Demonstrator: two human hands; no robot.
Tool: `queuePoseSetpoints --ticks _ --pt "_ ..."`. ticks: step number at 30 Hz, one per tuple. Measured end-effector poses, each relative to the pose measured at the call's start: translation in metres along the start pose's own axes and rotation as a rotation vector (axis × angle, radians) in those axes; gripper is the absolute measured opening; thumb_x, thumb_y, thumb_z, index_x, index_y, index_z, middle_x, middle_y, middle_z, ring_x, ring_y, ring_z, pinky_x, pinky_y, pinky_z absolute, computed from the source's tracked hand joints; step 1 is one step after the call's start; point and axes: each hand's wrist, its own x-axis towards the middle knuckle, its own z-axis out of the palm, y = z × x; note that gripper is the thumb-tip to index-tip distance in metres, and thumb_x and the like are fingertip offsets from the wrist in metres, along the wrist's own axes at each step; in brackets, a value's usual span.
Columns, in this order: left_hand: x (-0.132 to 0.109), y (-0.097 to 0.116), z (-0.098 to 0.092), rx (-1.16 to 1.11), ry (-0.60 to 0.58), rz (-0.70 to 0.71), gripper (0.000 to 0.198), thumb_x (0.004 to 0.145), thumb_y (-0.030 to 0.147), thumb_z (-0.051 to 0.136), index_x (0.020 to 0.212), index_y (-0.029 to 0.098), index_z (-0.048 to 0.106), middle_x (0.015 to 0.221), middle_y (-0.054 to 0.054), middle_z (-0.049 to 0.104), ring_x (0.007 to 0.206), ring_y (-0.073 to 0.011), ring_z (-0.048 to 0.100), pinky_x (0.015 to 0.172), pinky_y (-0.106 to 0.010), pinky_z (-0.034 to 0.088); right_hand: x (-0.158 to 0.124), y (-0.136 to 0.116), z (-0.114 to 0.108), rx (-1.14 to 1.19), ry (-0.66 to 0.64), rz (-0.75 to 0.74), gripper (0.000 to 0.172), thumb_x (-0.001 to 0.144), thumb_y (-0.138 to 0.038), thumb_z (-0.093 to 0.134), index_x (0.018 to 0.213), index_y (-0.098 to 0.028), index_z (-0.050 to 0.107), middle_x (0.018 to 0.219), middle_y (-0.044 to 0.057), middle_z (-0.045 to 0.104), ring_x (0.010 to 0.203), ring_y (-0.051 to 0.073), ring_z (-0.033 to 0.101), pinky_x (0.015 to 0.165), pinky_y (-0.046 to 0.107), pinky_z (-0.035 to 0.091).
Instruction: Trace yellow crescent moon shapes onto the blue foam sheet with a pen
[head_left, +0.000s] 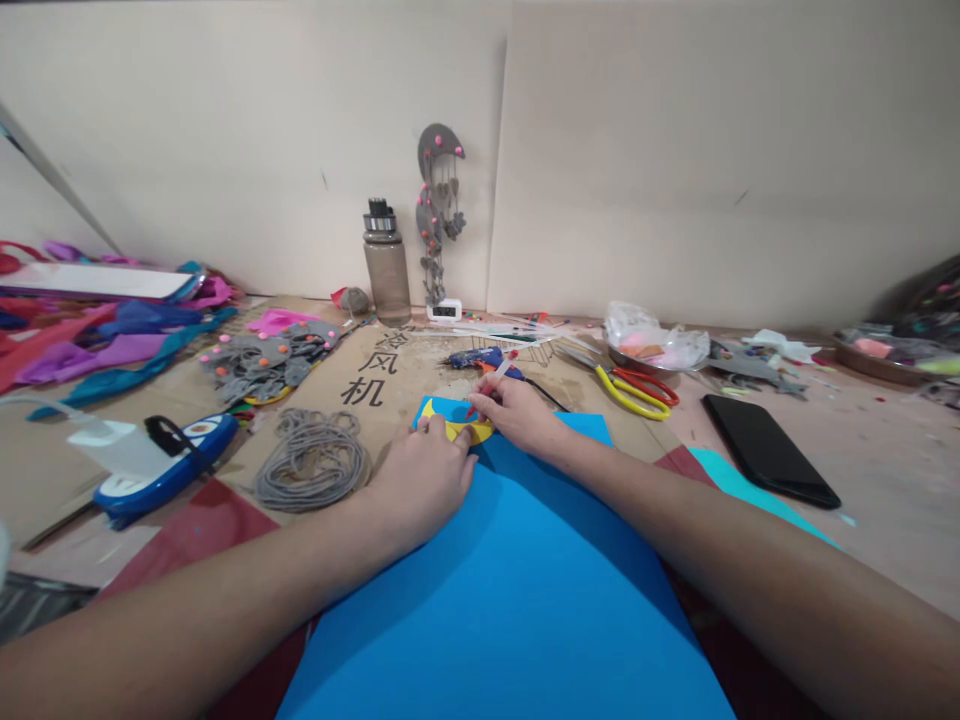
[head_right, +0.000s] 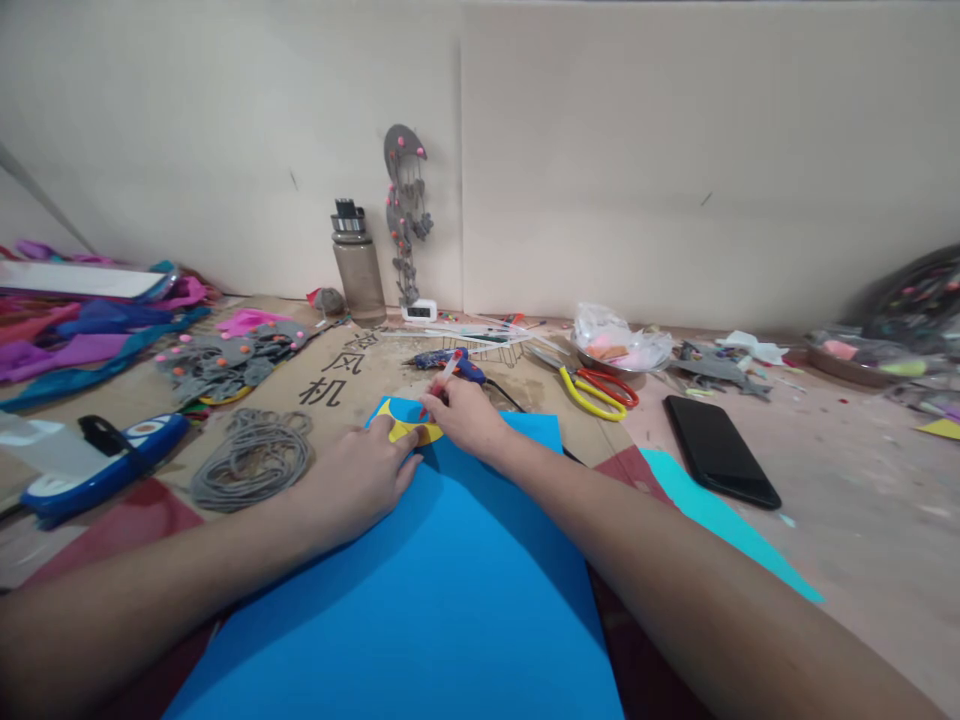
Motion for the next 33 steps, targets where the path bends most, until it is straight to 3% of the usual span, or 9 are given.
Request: queuePoseSetpoints --ticks 22,33 --pt "0.001 -0.001 0.001 -0.019 -0.002 -0.004 0.043 0.097 0.037 0.039 0.128 0.019 0.063 0.103 -0.019 0.064 0.088 -0.0333 0.066 0.077 -0.046 0.049 0.002 0.0 0.0 -0.039 -0.03 -0.042 0.012 0.09 -0.021 0.054 0.08 -0.018 0.058 0.068 -0.001 0.062 0.069 0.013 0.059 0.069 0.025 0.044" --pt "0.001 0.0 -0.001 -0.012 -0.025 -0.004 0.043 0.098 0.038 0.037 0.126 0.018 0.063 0.104 -0.019 0.063 0.088 -0.0327 0.066 0.077 -0.045 0.049 0.0 -0.011 -0.005 -0.115 -0.046 0.01 0.012 0.09 -0.021 0.054 0.08 -0.016 0.059 0.068 0.0 0.062 0.066 0.012 0.057 0.066 0.024 0.043"
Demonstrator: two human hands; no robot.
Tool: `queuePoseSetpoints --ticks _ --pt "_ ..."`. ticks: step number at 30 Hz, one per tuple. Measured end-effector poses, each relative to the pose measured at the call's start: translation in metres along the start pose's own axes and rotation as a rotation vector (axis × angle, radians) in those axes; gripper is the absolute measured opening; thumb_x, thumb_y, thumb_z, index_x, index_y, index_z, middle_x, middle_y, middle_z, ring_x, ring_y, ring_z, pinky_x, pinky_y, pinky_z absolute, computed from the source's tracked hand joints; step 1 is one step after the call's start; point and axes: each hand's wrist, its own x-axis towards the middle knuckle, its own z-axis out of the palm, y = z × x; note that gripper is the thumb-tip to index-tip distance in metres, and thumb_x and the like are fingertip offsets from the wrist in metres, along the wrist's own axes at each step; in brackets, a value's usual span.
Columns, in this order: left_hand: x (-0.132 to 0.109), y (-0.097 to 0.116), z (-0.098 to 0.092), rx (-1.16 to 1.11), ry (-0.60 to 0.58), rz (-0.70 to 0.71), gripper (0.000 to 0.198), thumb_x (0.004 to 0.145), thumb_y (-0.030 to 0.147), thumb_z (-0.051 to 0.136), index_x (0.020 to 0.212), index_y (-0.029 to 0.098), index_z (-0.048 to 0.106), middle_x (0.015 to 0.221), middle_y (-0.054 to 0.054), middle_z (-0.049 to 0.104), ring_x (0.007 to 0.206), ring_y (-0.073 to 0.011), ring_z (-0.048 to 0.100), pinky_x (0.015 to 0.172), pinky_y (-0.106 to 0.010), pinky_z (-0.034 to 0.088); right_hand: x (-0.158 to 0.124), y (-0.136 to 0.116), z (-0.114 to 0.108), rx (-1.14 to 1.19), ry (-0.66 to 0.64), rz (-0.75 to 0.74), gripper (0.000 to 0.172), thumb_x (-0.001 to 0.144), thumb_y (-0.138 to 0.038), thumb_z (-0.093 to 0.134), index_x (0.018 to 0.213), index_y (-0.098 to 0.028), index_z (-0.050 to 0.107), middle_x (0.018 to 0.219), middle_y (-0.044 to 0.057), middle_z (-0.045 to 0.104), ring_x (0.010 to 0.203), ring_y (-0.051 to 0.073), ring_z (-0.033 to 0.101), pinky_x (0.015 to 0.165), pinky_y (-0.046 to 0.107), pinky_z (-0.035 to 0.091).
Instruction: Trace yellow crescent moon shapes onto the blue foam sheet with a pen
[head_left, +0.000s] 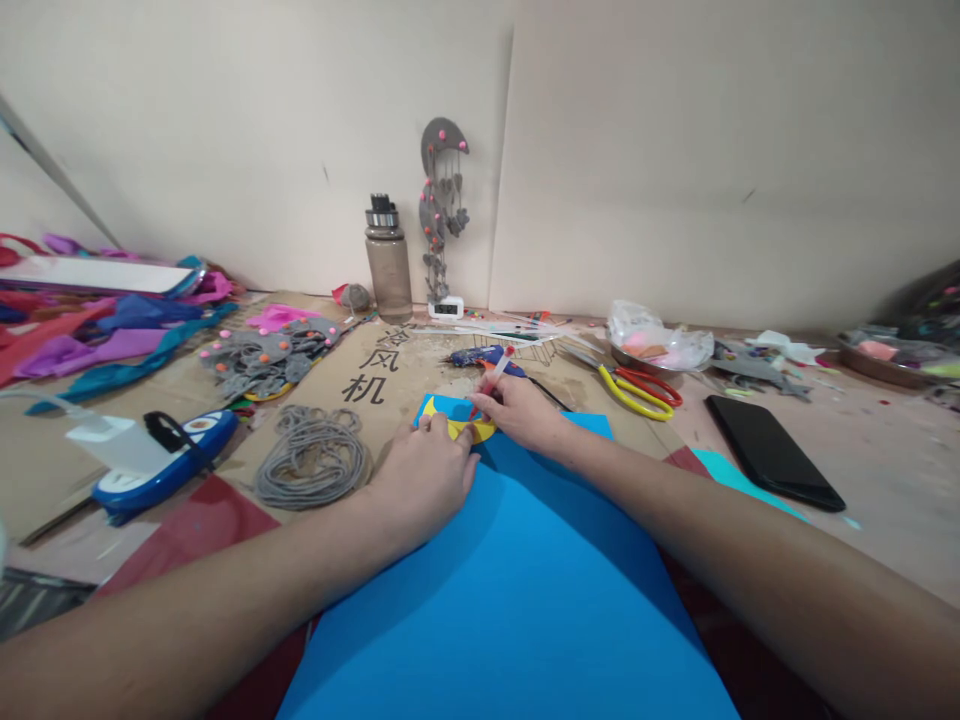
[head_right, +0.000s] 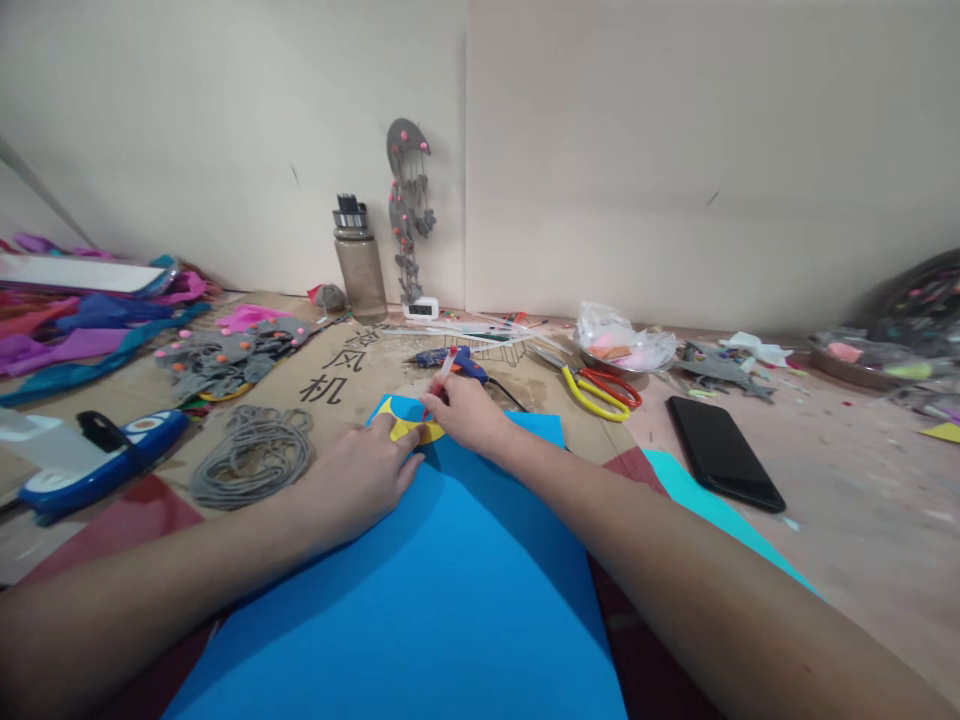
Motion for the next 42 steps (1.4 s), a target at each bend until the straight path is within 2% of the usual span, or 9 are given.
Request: queuePoseSetpoints --ticks 11,21,28,42 --pt "-0.001 0.0 -0.001 -0.004 0.0 -0.002 0.042 0.098 0.037 0.036 0.128 0.021 0.061 0.103 -0.017 0.063 0.081 -0.0317 0.067 0.071 -0.043 0.049 0.001 0.004 -0.008 -0.084 0.009 0.038 0.014 0.089 -0.022 0.055 0.078 -0.017 0.061 0.07 0.001 0.063 0.064 0.012 0.055 0.061 0.023 0.039" --pt "-0.001 0.001 -0.002 -0.02 -0.005 -0.024 0.043 0.098 0.038 0.037 0.131 0.023 0.06 0.106 -0.018 0.062 0.083 -0.0314 0.066 0.075 -0.045 0.049 -0.001 0.002 -0.016 -0.162 0.017 0.051 0.016 0.089 -0.022 0.053 0.078 -0.017 0.063 0.073 0.002 0.066 0.065 0.012 0.055 0.062 0.024 0.037" --pt "-0.001 0.001 -0.003 -0.018 -0.017 -0.013 0.045 0.098 0.038 0.038 0.135 0.02 0.057 0.109 -0.019 0.062 0.091 -0.033 0.066 0.078 -0.045 0.049 -0.002 0.0 -0.021 -0.178 0.014 0.097 0.018 0.089 -0.022 0.054 0.074 -0.017 0.063 0.067 0.0 0.062 0.061 0.012 0.052 0.059 0.024 0.036" --pt "0.0 0.0 -0.001 -0.003 -0.039 -0.016 0.046 0.098 0.038 0.035 0.135 0.02 0.056 0.112 -0.02 0.061 0.09 -0.0319 0.065 0.079 -0.044 0.049 0.001 0.012 -0.023 -0.175 0.044 0.071 0.016 0.086 -0.02 0.052 0.073 -0.018 0.062 0.066 0.0 0.062 0.061 0.012 0.053 0.058 0.024 0.037"
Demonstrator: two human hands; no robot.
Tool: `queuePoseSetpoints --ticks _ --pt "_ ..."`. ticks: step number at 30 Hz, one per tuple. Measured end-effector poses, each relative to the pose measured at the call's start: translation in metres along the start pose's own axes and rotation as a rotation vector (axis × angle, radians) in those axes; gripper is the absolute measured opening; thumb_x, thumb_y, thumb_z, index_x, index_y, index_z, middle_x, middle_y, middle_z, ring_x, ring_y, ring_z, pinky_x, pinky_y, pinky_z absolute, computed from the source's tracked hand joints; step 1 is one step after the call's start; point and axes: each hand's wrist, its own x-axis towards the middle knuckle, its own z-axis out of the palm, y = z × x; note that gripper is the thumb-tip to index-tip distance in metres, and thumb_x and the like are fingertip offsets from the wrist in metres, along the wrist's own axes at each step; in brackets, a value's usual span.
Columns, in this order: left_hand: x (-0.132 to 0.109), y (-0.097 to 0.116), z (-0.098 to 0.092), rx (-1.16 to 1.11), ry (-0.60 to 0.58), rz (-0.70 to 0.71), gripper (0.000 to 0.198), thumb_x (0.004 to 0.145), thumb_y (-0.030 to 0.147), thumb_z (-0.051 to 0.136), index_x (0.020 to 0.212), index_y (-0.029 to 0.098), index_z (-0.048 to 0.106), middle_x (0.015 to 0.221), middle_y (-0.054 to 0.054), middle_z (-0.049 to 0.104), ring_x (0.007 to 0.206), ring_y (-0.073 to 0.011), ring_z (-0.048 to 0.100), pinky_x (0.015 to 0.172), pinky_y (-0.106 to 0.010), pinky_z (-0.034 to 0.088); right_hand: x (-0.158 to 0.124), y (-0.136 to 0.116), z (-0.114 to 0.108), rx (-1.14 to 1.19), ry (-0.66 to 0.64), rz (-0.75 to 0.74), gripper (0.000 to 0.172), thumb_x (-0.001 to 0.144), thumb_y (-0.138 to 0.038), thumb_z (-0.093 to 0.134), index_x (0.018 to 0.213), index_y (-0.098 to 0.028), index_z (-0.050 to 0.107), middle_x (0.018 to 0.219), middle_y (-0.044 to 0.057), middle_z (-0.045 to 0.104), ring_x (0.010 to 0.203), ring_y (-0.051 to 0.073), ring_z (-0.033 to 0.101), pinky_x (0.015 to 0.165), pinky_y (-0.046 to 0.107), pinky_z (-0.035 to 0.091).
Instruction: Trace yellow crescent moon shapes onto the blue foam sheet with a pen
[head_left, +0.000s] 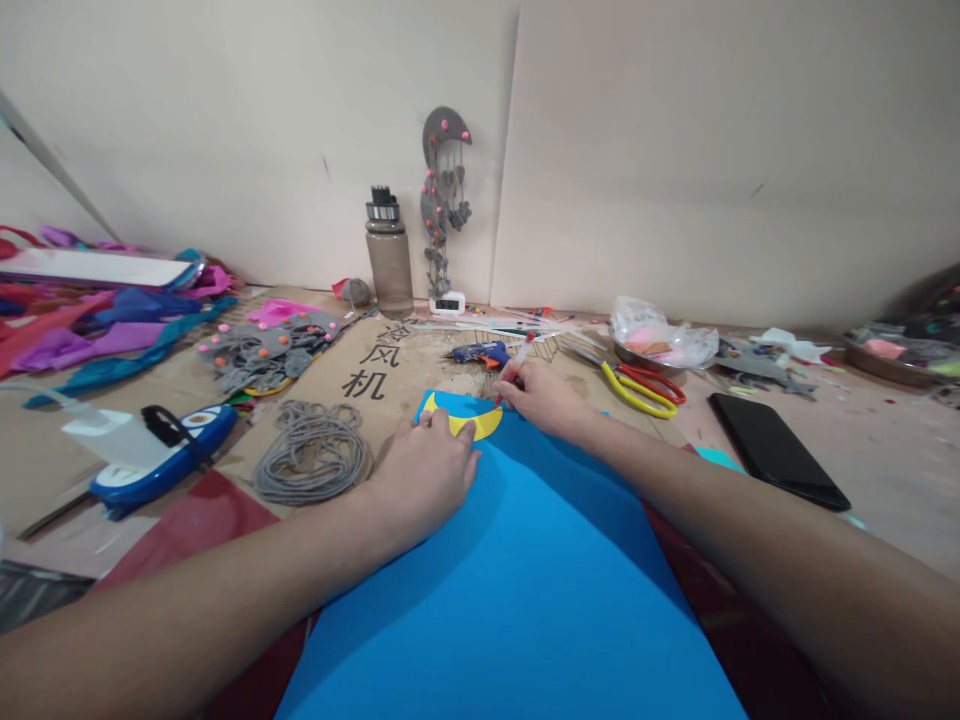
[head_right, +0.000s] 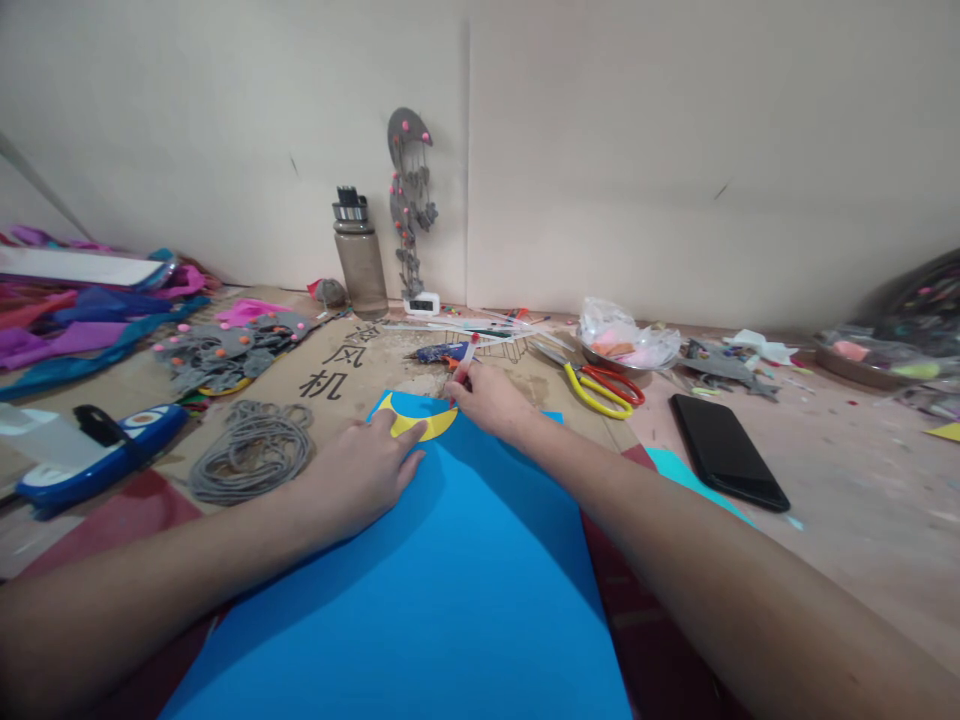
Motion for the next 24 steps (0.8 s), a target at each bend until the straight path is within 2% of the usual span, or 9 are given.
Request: queuePoseSetpoints --ticks 5,24 --pt "0.0001 -0.0002 0.0006 0.003 0.032 0.012 0.046 0.098 0.038 0.035 0.134 0.02 0.058 0.109 -0.02 0.061 0.09 -0.0331 0.065 0.077 -0.044 0.049 -0.0006 -0.0004 -0.0017 -0.01 0.0 0.01 0.017 0.087 -0.021 0.051 0.073 -0.018 0.061 0.065 0.001 0.061 0.06 0.012 0.052 0.057 0.024 0.036" --pt "-0.0006 0.0 -0.0005 -0.005 0.033 0.027 0.045 0.098 0.037 0.037 0.133 0.018 0.058 0.107 -0.021 0.061 0.094 -0.0353 0.064 0.079 -0.047 0.049 0.0002 0.0058 -0.0031 -0.009 0.005 0.024 0.015 0.086 -0.023 0.052 0.074 -0.02 0.059 0.067 0.001 0.064 0.059 0.013 0.054 0.056 0.025 0.036"
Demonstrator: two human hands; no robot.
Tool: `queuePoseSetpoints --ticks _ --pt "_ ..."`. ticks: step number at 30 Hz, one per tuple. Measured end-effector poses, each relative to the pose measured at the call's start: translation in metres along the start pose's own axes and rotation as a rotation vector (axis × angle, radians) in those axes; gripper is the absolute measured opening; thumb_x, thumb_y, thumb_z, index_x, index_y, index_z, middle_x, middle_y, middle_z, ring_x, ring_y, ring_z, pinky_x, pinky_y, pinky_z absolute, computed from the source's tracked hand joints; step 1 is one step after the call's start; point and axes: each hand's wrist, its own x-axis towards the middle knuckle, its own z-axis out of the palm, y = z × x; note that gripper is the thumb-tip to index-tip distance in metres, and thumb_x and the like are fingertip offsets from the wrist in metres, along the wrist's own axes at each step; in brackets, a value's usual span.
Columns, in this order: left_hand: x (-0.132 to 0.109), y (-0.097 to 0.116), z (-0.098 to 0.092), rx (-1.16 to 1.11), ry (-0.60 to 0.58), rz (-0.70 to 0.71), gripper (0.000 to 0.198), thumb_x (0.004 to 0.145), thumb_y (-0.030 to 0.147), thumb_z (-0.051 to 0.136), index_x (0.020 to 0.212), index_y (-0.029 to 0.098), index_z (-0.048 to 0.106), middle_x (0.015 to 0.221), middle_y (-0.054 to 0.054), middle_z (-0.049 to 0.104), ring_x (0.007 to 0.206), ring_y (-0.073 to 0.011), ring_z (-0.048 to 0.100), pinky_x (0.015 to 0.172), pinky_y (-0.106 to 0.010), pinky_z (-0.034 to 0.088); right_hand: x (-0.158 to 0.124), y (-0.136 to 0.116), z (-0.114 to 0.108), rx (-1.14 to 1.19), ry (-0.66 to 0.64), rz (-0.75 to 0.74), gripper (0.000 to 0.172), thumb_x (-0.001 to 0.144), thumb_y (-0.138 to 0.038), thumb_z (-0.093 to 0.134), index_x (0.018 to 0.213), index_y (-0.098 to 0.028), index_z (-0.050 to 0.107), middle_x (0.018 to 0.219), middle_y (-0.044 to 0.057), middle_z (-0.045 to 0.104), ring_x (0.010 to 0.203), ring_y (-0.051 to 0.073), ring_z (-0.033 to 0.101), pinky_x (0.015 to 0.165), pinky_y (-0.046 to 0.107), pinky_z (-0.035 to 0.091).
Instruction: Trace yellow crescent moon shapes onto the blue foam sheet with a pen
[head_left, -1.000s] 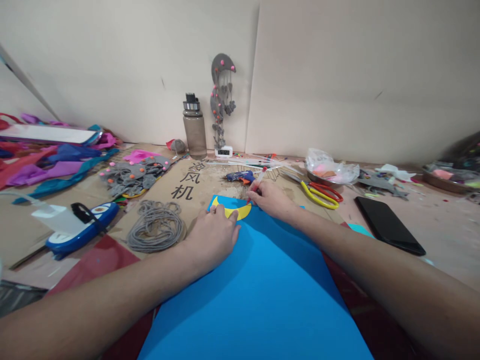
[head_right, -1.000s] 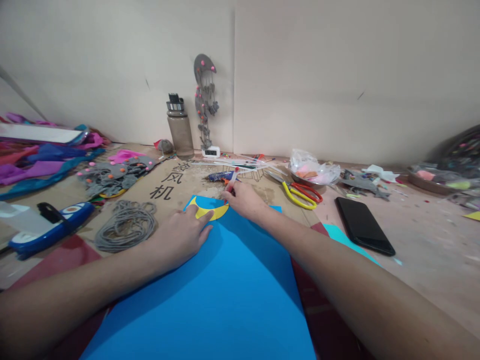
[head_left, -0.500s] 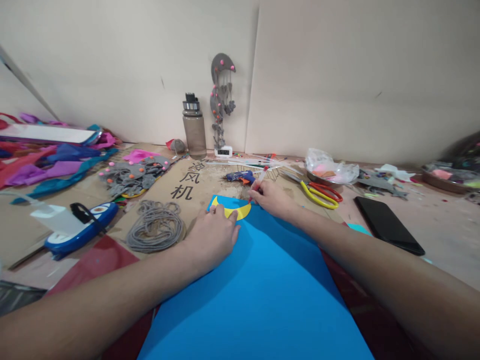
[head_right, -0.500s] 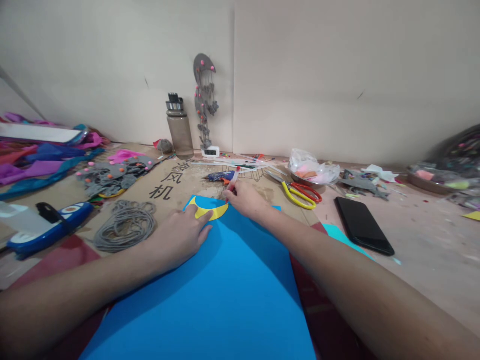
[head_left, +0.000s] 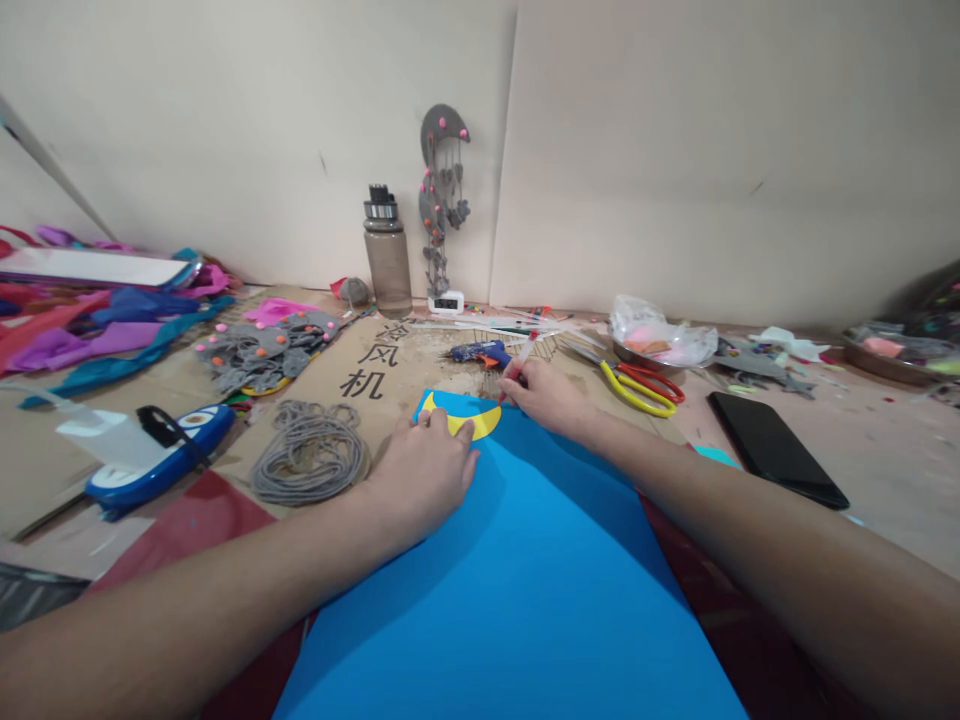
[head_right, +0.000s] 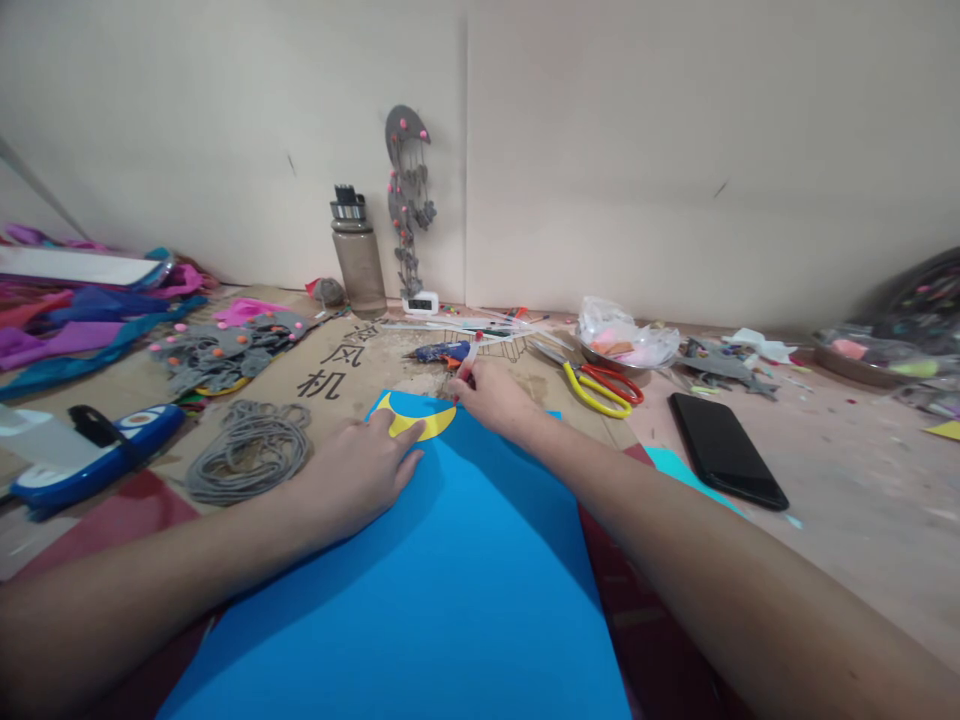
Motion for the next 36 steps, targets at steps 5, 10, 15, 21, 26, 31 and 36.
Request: queuePoseSetpoints --ticks 5,10,15,21,26,31,36 --pt "0.0004 0.0004 -0.0004 0.001 -0.012 -0.001 0.045 0.098 0.037 0.036 0.133 0.018 0.058 0.109 -0.021 0.061 0.095 -0.0359 0.064 0.078 -0.047 0.049 -0.0008 -0.0016 -0.0009 -0.002 0.004 0.018 0.015 0.087 -0.023 0.051 0.074 -0.019 0.058 0.065 0.001 0.064 0.056 0.012 0.052 0.055 0.025 0.035" --pt "0.0012 0.0002 0.0001 0.009 -0.011 0.006 0.045 0.098 0.036 0.036 0.132 0.018 0.058 0.109 -0.021 0.062 0.092 -0.0346 0.065 0.077 -0.047 0.05 -0.0016 -0.003 -0.0022 -0.019 0.005 0.018 0.016 0.088 -0.023 0.05 0.076 -0.018 0.06 0.064 0.0 0.064 0.055 0.012 0.052 0.055 0.024 0.034" --pt "0.0008 0.0001 -0.0002 0.013 -0.012 0.012 0.045 0.099 0.036 0.036 0.133 0.017 0.058 0.109 -0.021 0.062 0.097 -0.036 0.064 0.078 -0.047 0.05 -0.0026 -0.005 -0.0033 -0.042 -0.003 0.026 0.017 0.088 -0.024 0.049 0.077 -0.018 0.061 0.066 0.0 0.064 0.057 0.011 0.053 0.056 0.023 0.035" --pt "0.0008 -0.0004 0.001 0.008 -0.007 0.003 0.045 0.098 0.037 0.036 0.133 0.019 0.058 0.109 -0.02 0.062 0.093 -0.0352 0.065 0.077 -0.047 0.05 -0.001 -0.0013 -0.002 -0.037 0.004 0.026 0.016 0.088 -0.024 0.05 0.078 -0.018 0.061 0.067 0.0 0.065 0.057 0.011 0.054 0.056 0.023 0.035" --pt "0.0014 -0.0007 0.0025 0.02 -0.005 0.004 0.045 0.098 0.037 0.036 0.133 0.019 0.058 0.109 -0.02 0.062 0.089 -0.0344 0.066 0.077 -0.047 0.05 0.0 0.0013 -0.0011 -0.026 0.006 0.024 0.016 0.089 -0.025 0.049 0.079 -0.019 0.06 0.068 0.0 0.065 0.059 0.012 0.054 0.055 0.023 0.035" --pt "0.0018 -0.0006 0.0032 0.017 -0.01 0.011 0.046 0.099 0.037 0.035 0.135 0.019 0.057 0.11 -0.02 0.061 0.089 -0.0345 0.066 0.077 -0.048 0.049 -0.0009 -0.0002 -0.0013 -0.033 0.009 0.029 0.016 0.089 -0.024 0.05 0.077 -0.019 0.06 0.067 0.001 0.065 0.057 0.011 0.053 0.055 0.023 0.034" --pt "0.0019 -0.0006 0.0023 0.019 -0.009 0.01 0.046 0.098 0.037 0.035 0.135 0.018 0.057 0.108 -0.02 0.062 0.087 -0.0347 0.066 0.076 -0.048 0.05 -0.0004 0.0005 -0.0008 -0.015 0.017 0.016 0.016 0.088 -0.024 0.05 0.077 -0.019 0.06 0.067 0.0 0.066 0.057 0.011 0.053 0.055 0.023 0.035"
